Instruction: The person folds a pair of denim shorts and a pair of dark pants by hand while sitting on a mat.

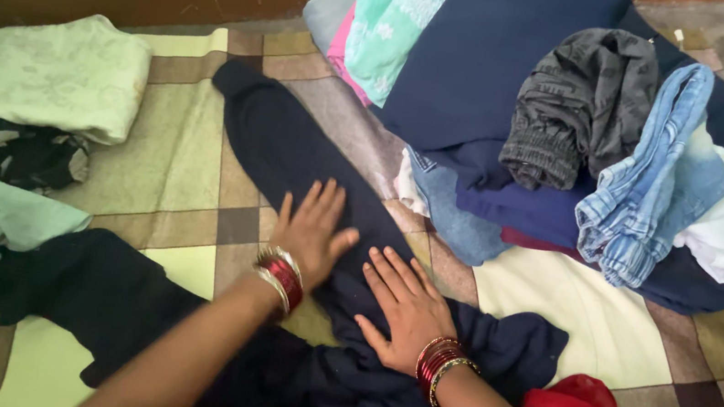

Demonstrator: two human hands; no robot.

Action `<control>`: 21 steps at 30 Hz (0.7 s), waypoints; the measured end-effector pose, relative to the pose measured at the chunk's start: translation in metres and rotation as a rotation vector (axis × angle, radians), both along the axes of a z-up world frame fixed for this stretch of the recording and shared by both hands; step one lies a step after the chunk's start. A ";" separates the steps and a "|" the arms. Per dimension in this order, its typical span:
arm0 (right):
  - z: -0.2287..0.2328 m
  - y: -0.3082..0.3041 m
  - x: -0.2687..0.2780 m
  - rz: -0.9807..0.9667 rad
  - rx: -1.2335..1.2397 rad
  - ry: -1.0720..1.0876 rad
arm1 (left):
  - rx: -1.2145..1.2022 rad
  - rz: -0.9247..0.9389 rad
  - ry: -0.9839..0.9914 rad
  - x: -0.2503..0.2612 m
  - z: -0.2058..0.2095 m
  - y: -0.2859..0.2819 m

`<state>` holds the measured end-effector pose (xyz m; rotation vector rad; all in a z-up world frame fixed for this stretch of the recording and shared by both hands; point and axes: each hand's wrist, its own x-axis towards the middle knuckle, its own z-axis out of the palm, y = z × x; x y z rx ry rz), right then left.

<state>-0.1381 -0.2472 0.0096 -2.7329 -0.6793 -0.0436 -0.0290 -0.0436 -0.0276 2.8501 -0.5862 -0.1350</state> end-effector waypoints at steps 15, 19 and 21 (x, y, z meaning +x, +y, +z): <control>-0.016 0.012 -0.031 -0.012 -0.024 -0.044 | 0.028 -0.017 -0.122 0.039 0.001 0.010; -0.010 0.006 -0.027 -0.004 0.051 0.077 | -0.145 -0.279 -0.168 0.010 0.008 -0.002; -0.009 0.004 -0.024 0.002 0.089 0.111 | 0.001 -0.279 -0.165 0.047 0.009 0.024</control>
